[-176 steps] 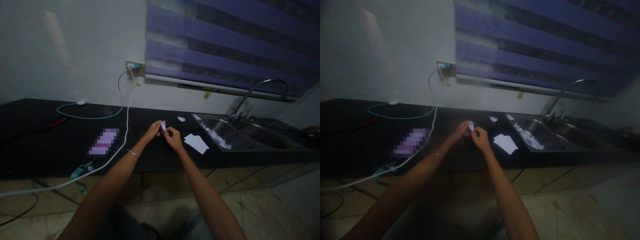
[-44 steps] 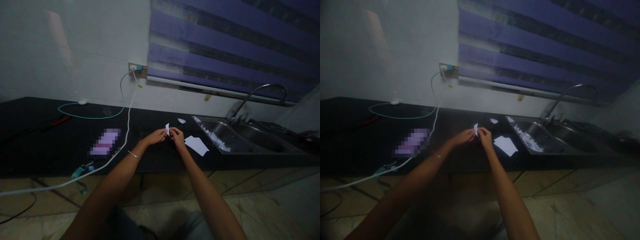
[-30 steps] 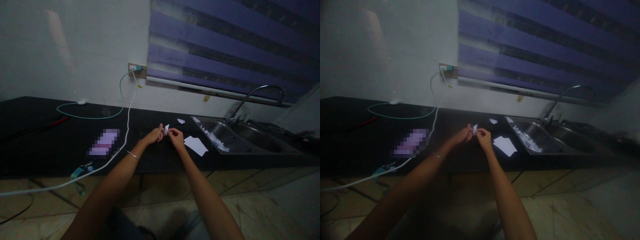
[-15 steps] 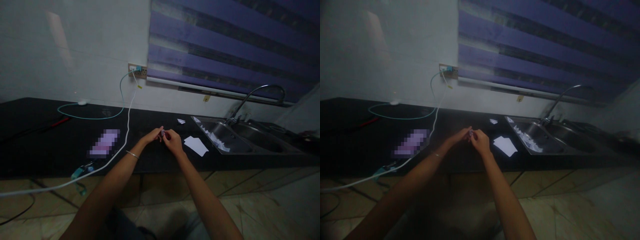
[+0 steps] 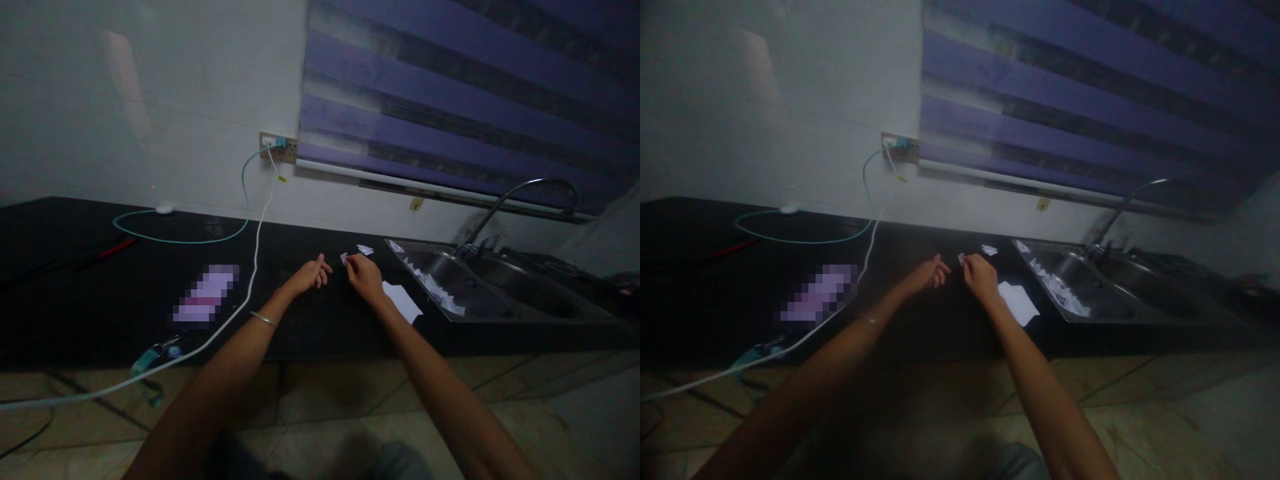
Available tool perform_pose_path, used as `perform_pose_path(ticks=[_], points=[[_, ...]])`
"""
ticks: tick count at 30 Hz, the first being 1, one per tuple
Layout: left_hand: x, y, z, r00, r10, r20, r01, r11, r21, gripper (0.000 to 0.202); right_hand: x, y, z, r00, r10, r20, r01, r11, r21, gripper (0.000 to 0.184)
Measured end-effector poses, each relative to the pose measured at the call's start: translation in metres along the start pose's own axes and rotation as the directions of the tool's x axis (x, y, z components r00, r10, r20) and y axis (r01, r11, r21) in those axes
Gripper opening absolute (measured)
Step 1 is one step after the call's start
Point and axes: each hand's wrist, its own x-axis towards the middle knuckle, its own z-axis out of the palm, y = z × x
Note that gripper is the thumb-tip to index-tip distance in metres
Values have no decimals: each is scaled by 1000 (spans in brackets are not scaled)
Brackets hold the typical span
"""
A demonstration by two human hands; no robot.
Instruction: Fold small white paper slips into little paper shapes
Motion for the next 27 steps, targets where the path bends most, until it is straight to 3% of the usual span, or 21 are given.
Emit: perform_pose_path(ticks=[5, 9, 16, 22, 25, 27], points=[[-2, 2, -1, 999, 25, 49, -27, 998, 58, 71, 33, 58, -15, 949, 125, 291, 8, 910, -415, 30], [0, 1, -2, 998, 34, 47, -37, 998, 59, 72, 45, 87, -7, 892, 148, 427, 107, 848, -519, 34], [3, 0, -5, 998, 10, 55, -11, 999, 32, 71, 66, 101, 13, 865, 79, 495, 227, 819, -527, 34], [3, 5, -7, 998, -28, 57, 29, 1000, -12, 69, 67, 114, 15, 846, 17, 533, 284, 831, -478, 34], [4, 4, -8, 996, -50, 77, 53, 998, -41, 68, 71, 116, 5, 884, 3, 467, 235, 861, -450, 28], [6, 3, -8, 994, -65, 83, 70, 996, -60, 69, 75, 116, -6, 926, 43, 376, 138, 887, -440, 31]])
